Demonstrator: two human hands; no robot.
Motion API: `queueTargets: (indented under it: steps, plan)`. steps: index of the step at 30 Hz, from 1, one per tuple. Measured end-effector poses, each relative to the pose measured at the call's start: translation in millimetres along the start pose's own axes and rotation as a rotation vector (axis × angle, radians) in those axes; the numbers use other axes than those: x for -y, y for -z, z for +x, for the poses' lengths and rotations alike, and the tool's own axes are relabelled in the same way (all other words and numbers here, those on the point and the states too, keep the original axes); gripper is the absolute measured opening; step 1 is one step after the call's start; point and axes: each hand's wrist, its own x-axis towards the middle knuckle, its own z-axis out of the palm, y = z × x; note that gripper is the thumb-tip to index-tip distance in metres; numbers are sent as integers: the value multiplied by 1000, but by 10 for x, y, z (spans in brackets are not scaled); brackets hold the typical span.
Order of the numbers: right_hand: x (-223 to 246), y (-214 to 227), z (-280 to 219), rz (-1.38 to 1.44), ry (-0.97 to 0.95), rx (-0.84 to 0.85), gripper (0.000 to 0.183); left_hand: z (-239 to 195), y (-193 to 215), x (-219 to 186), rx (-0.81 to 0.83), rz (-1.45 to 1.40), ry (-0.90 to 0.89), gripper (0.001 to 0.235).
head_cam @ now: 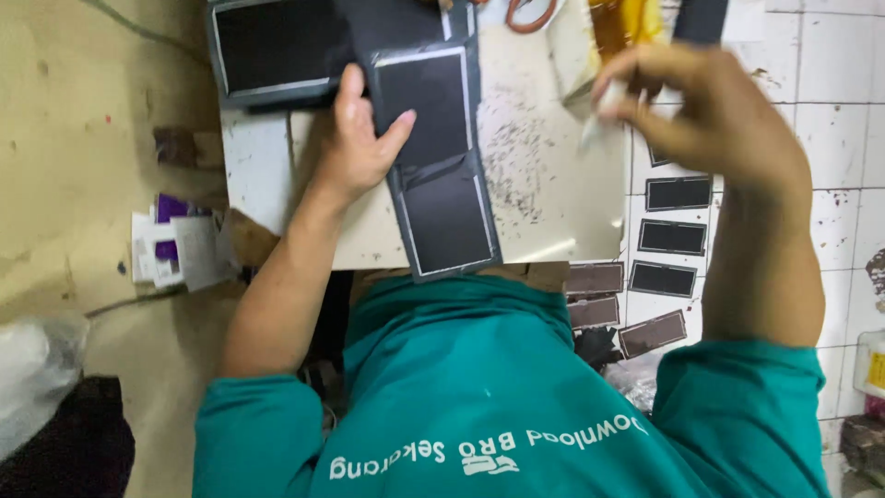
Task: Applying edge finish to leather components using a small applicator tool on a workbench
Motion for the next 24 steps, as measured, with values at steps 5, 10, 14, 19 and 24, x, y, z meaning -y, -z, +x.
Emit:
queueTargets:
  steps: [5, 10, 14, 19, 24]
  plan:
    - [348, -614, -173, 28, 253, -223, 12, 29, -63, -168, -23, 317, 53, 80]
    - [21, -1325, 181, 35, 287, -275, 10, 128, -269, -809, 26, 322, 119, 53]
    - [-53, -1540, 312, -94, 385, -367, 6, 118, -242, -714, 16, 402, 102, 55]
    - [-38, -1476, 247, -108, 425, -260, 8, 48, -166, -519, 34, 300, 75, 68]
    - [-102, -1459, 293, -169, 479, -285, 9, -12, -84, -291, 39, 333, -20, 95]
